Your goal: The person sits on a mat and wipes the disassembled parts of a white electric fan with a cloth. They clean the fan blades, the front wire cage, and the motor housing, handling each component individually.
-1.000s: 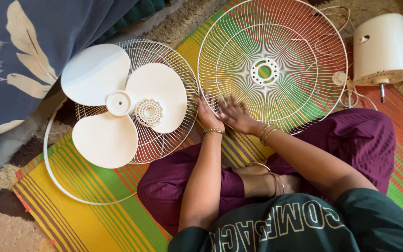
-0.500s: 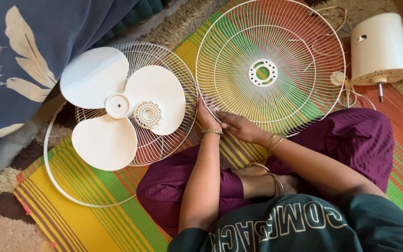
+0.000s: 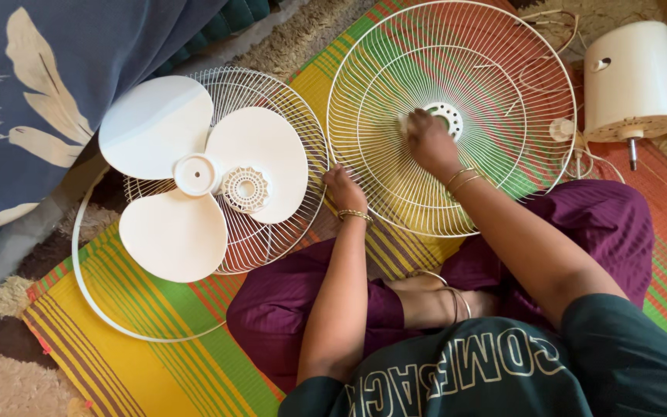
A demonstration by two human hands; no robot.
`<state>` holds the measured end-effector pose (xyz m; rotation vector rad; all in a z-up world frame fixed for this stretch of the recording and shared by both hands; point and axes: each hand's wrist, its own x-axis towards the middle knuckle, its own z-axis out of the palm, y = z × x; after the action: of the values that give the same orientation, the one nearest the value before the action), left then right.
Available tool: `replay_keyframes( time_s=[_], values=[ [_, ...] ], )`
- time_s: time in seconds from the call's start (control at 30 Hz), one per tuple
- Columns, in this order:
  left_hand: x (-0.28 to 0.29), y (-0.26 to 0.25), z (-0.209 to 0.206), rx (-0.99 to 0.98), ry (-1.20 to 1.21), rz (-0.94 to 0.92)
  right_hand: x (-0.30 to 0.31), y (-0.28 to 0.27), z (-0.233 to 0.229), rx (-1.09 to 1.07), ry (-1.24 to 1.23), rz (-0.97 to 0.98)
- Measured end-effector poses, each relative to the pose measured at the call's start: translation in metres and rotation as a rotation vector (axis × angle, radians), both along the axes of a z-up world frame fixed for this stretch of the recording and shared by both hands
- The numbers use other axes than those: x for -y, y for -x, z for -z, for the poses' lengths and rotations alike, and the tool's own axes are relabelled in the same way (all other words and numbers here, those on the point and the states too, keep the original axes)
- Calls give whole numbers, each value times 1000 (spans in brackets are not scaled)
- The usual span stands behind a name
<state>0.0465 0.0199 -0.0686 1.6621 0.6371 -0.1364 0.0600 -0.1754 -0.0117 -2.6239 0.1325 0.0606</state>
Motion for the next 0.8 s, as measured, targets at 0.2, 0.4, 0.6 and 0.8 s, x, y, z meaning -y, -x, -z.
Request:
replay_keyframes(
  time_s=[0.2, 0.4, 0.6, 0.8],
  values=[
    [-6, -2, -5, 15, -119, 144, -37, 22, 23, -264, 120, -88],
    [-10, -8, 22, 129, -57, 182, -69, 40, 10, -411, 128, -319],
    [-13, -12, 24, 145, 193, 128, -81, 50, 17, -417, -201, -417],
    [-17, -14, 20, -67, 383, 110, -85, 68, 7, -477, -520, -420]
  ],
)
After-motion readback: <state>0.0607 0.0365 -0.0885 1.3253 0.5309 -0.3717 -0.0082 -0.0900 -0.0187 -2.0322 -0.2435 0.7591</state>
